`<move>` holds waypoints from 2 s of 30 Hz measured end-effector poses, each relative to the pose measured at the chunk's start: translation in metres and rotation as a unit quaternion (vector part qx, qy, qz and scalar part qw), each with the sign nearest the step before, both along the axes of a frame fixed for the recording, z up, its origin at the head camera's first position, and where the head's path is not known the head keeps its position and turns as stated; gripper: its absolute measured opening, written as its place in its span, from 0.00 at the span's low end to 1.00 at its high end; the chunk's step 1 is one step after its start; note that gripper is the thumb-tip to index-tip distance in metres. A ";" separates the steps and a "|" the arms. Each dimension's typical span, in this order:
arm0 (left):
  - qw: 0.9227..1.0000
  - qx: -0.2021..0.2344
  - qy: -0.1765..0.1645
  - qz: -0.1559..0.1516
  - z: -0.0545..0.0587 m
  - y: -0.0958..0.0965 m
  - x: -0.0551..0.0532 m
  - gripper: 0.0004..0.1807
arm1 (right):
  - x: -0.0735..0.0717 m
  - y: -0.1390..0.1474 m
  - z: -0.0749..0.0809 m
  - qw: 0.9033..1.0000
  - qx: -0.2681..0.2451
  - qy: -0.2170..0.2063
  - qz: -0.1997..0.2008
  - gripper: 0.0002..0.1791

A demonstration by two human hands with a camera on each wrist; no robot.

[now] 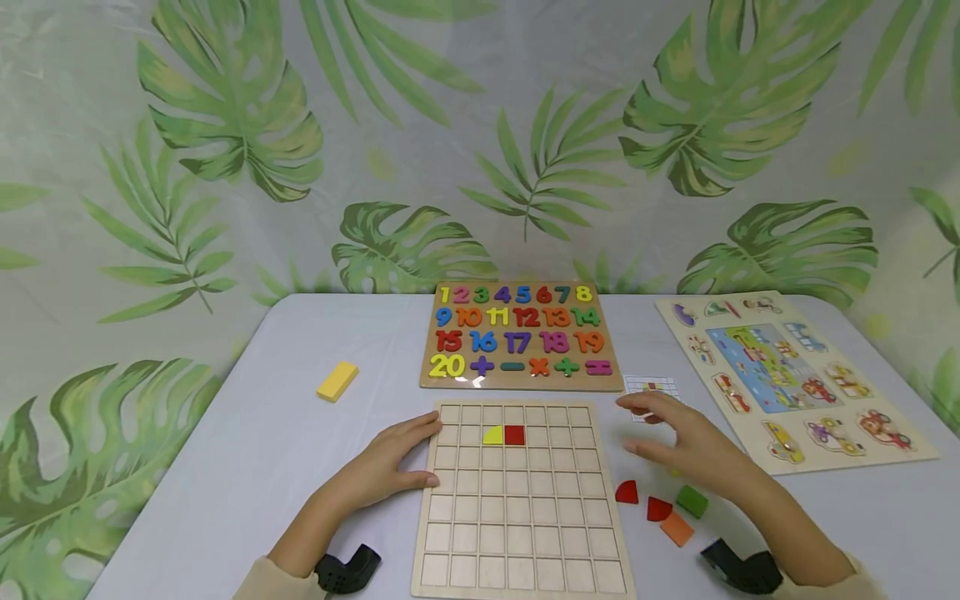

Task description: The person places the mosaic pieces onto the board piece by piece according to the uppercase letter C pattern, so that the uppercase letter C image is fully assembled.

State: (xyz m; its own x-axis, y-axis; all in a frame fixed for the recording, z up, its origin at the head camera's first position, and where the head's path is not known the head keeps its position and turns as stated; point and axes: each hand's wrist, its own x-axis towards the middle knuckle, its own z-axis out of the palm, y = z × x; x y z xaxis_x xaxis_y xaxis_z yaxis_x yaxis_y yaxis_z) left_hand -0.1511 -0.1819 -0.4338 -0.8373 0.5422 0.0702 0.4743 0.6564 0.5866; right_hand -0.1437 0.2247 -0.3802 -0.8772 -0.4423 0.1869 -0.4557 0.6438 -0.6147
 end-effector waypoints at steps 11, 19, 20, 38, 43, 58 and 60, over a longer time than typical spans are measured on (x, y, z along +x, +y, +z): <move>1.000 -0.004 0.001 0.003 -0.001 -0.001 0.000 0.41 | 0.013 0.049 -0.024 0.997 0.045 -0.042 -0.041 0.25; 1.000 -0.001 -0.001 0.002 0.000 0.000 0.000 0.41 | 0.009 0.055 -0.033 0.995 0.084 -0.050 -0.022 0.19; 1.000 -0.001 0.000 0.002 0.000 0.000 0.000 0.41 | 0.008 0.054 -0.034 0.995 0.087 -0.045 -0.021 0.18; 1.000 -0.002 -0.002 0.002 0.001 0.000 0.000 0.40 | -0.001 0.012 -0.018 0.997 0.055 0.051 -0.025 0.18; 1.000 -0.003 -0.002 0.002 0.001 0.000 0.000 0.40 | -0.009 -0.013 -0.012 0.995 0.024 0.097 -0.009 0.18; 1.000 -0.001 -0.002 0.002 0.000 0.000 0.000 0.40 | -0.034 -0.092 -0.011 0.997 -0.056 0.045 0.041 0.18; 1.000 -0.001 -0.002 0.001 0.000 0.000 0.000 0.40 | -0.036 -0.096 -0.018 0.997 -0.052 0.018 0.045 0.17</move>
